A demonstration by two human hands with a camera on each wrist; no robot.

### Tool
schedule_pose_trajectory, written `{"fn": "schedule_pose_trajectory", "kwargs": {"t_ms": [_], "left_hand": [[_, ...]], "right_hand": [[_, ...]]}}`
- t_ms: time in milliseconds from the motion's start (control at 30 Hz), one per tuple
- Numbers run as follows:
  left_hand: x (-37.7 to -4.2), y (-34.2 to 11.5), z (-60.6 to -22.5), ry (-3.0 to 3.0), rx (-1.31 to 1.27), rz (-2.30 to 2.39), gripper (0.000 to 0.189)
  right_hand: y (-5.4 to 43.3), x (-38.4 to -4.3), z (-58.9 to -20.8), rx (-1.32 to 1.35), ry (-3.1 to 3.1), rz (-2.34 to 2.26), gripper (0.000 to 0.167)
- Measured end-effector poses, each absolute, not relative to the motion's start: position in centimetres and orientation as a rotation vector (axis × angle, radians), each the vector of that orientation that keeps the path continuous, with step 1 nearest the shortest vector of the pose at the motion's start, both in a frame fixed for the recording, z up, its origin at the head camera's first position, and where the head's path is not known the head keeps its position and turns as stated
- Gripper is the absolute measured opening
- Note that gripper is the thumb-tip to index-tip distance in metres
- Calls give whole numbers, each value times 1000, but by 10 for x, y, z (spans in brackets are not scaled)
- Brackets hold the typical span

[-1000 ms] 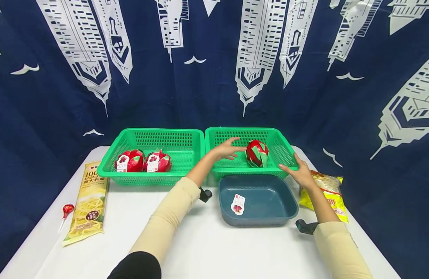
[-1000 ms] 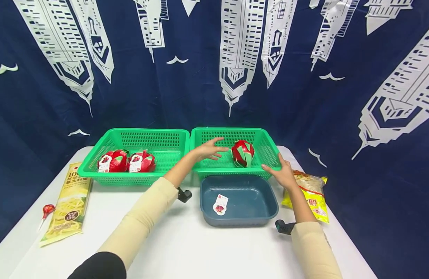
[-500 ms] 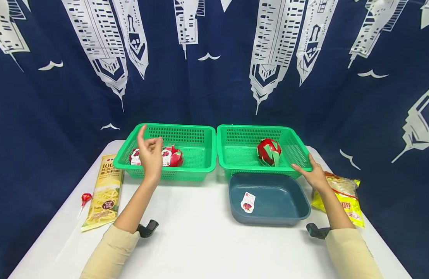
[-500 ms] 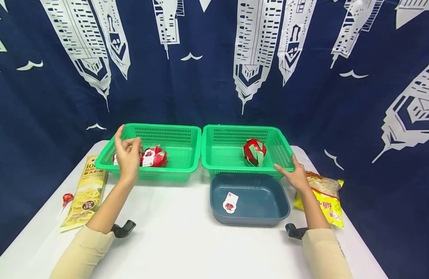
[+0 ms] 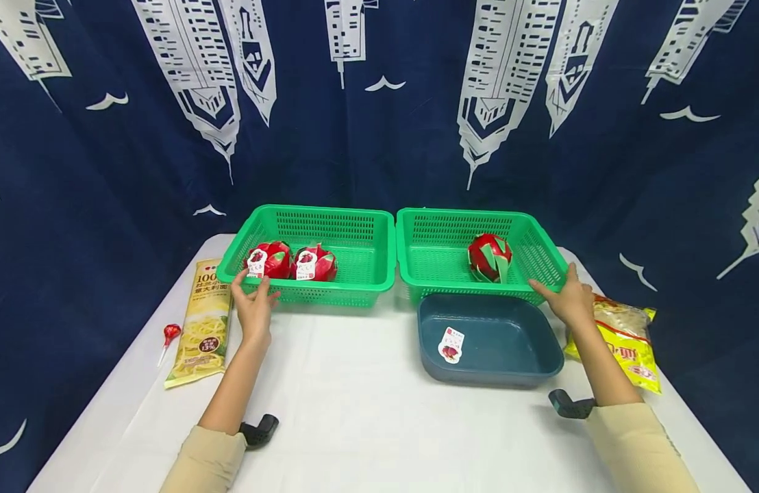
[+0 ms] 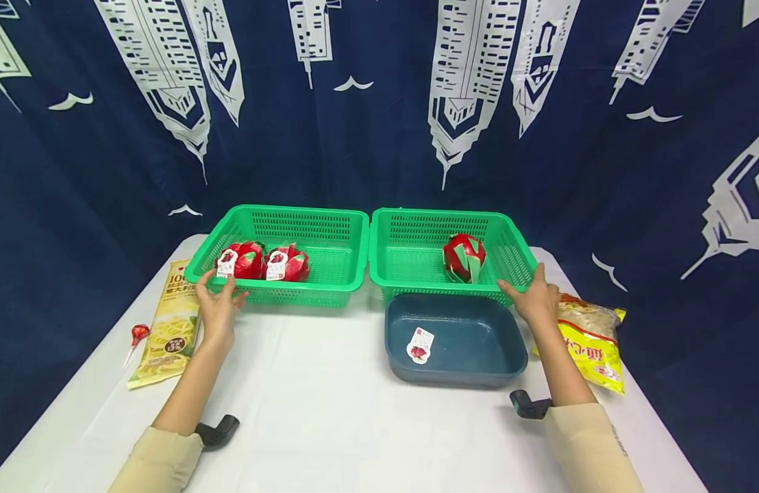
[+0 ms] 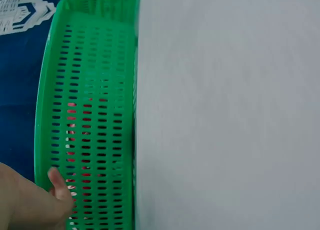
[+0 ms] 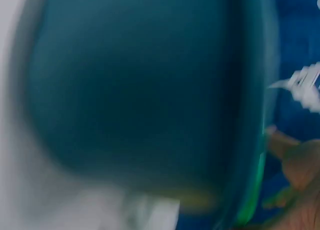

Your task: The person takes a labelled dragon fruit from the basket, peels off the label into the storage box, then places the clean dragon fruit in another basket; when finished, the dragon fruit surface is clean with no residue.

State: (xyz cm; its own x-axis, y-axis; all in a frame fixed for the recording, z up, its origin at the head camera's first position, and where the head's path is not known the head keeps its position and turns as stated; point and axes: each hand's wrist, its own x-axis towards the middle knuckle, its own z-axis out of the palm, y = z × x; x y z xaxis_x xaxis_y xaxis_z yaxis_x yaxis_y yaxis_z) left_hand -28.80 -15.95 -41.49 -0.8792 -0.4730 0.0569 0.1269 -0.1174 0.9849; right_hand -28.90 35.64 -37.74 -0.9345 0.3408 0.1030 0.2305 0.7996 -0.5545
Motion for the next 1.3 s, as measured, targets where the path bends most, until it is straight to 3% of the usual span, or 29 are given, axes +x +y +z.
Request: {"fn": "schedule_pose_trajectory", "kwargs": {"t_ms": [167,467,700,800,967,1300], "left_hand": [[-298,-156,-421,-1618,303,-2122,45],[-306,-162,-436,-1466,192,-2150,32],[-309,-163,-443,-1426,114,-2142,38],[-310,-164,-444,-1425,86,-2152,41],[-312,-163,-446,-1419,78,-2170,42],[-314,-166,-454,-1376,-20,-2139,36]], "right_hand": [[297,-288,-356,-322,-2671,694,97],[121,-292,-347,445,-2475,920,72],[22,-344,-332,709,-2140,1247,48],[-1,-368,-338,696,-2188,1341,51],[-13,-397,-368,648,-2578,1415,72],[-15,-412,-392,666,-2967,1410,84]]}}
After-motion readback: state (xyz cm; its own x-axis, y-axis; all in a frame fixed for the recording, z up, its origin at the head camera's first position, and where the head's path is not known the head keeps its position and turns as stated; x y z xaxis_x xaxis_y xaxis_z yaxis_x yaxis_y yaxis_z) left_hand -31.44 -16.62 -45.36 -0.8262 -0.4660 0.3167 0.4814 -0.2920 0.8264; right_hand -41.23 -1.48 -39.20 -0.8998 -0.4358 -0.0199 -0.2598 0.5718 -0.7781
